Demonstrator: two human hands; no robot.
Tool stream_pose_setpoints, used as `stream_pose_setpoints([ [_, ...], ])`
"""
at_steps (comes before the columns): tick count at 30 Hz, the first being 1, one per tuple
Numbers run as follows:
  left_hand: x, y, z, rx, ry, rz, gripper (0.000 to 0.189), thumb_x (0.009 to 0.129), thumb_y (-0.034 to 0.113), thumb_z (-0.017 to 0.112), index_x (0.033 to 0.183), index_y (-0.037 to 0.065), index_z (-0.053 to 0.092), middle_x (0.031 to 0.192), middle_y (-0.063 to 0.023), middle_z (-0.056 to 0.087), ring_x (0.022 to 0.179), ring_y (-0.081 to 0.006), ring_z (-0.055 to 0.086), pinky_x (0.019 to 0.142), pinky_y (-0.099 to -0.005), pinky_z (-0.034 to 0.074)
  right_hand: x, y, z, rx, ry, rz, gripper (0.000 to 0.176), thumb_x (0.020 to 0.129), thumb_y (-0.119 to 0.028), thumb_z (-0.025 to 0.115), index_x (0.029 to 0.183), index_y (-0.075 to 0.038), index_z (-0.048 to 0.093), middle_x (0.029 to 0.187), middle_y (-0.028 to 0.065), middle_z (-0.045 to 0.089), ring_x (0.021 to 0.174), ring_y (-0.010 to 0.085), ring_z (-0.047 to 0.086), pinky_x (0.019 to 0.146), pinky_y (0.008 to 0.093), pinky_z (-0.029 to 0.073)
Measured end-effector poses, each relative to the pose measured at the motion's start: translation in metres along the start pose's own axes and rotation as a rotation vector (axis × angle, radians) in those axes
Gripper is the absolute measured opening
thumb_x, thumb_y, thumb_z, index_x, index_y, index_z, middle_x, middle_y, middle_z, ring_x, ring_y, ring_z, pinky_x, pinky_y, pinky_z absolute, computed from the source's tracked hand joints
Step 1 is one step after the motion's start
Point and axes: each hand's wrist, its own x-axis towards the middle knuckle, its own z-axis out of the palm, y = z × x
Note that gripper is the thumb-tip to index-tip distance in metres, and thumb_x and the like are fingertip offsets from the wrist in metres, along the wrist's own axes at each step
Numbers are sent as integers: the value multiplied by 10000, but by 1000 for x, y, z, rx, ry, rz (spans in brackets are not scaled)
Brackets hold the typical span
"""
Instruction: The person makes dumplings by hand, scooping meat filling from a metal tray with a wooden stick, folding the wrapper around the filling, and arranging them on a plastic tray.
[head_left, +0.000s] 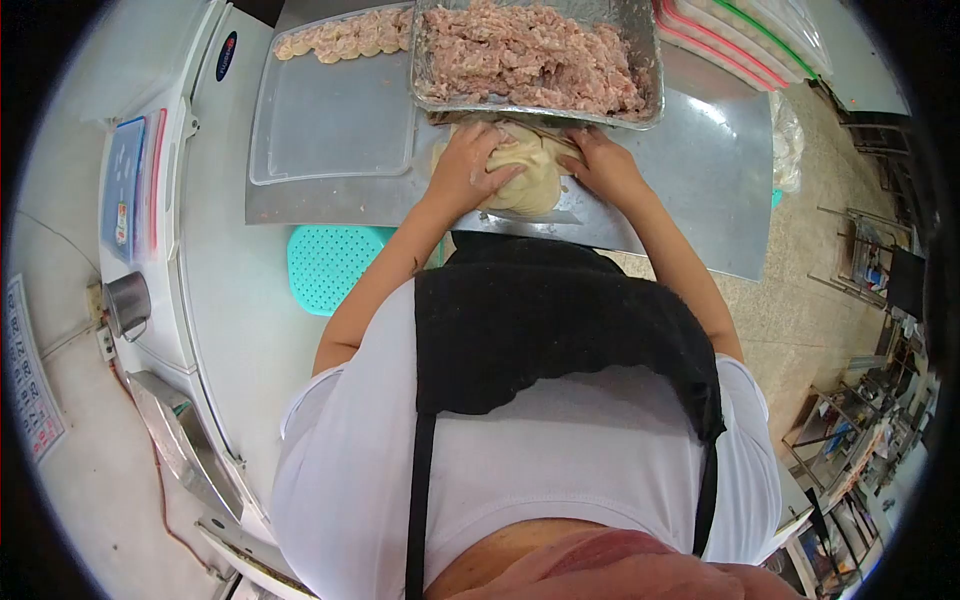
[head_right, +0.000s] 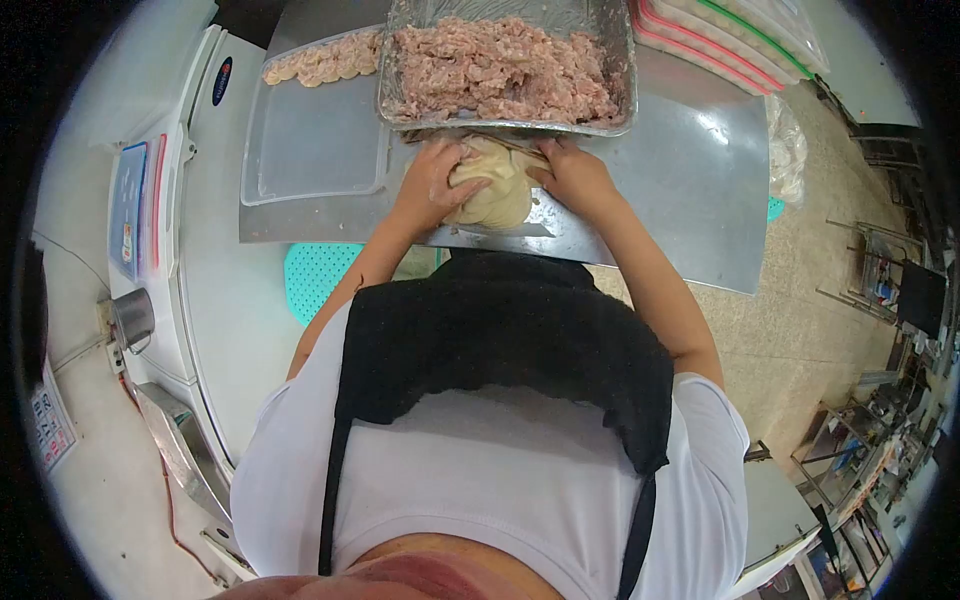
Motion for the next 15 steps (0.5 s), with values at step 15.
stream_pose_setpoints([
  [15, -34, -26, -2, -81, 290, -132, 201, 847, 125, 635, 1038, 61, 631, 1087, -99, 605, 1011, -260, 575, 860, -356, 464, 20, -48, -8, 933, -218, 212, 260, 865, -180, 578, 1069, -20, 591, 869, 109, 643, 731, 183, 569, 703, 314, 468],
])
